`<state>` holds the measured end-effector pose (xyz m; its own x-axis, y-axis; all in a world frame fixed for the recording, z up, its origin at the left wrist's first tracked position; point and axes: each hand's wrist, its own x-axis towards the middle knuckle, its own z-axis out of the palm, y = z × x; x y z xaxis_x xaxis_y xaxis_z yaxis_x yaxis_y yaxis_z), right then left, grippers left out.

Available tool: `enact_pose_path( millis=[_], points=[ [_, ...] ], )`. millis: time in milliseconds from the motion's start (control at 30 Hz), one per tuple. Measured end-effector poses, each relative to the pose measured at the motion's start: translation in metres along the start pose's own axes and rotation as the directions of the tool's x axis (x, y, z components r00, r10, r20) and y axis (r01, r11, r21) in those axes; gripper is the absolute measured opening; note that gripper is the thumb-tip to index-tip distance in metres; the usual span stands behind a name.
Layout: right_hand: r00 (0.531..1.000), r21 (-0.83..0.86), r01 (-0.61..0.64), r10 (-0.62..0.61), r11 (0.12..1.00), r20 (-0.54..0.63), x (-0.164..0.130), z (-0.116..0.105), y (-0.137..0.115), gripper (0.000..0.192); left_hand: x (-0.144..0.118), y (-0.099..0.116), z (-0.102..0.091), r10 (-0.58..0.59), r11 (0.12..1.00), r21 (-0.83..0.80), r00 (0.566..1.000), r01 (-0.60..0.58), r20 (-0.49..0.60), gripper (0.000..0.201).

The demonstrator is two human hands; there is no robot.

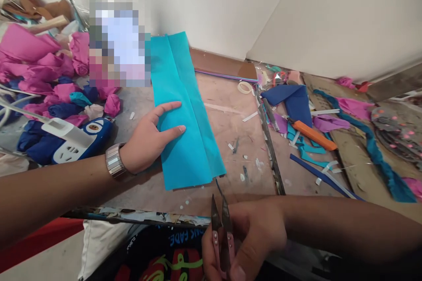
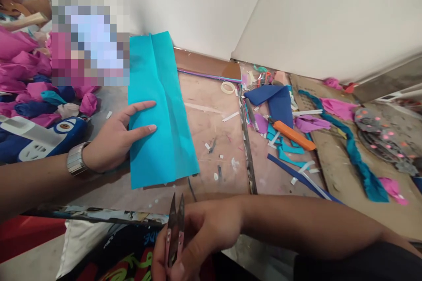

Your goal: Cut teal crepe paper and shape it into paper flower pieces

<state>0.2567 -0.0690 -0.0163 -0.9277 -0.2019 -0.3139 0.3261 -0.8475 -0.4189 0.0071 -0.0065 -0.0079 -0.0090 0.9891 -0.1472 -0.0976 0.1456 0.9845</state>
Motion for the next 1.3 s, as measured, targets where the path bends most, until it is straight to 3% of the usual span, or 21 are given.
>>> enact_pose_path(
  millis=[333,600,933,1100,1300],
  points=[
    [0.997,-0.006,0.077,-0.077,0.997,-0.028,0.002,0.002,-0.003,0.058,-0.001,0.002,0.003,-0.031,0.998,-0.054,1.000,0.031,0.000,0.069],
    [0.991,-0.052,0.126,-0.124,0.991,0.045,0.002,-0.002,-0.010,0.050,-0.002,0.001,0.003,-0.012,1.000,-0.005,1.000,0.012,0.016,0.067],
    [0.963,-0.085,0.250,-0.257,0.965,-0.078,0.000,0.005,-0.020,0.060,-0.002,0.000,0.002,0.009,0.999,0.047,1.000,-0.009,-0.001,0.065],
    [0.972,-0.163,0.204,-0.220,0.965,-0.088,-0.005,0.002,-0.019,0.061,-0.003,0.002,0.001,0.005,0.999,0.032,1.000,-0.005,0.007,0.064],
    [0.999,-0.107,0.006,-0.002,0.994,0.039,-0.010,0.003,-0.017,0.050,-0.004,0.005,0.004,0.026,0.994,-0.107,0.999,-0.022,0.037,0.084]
  ],
)
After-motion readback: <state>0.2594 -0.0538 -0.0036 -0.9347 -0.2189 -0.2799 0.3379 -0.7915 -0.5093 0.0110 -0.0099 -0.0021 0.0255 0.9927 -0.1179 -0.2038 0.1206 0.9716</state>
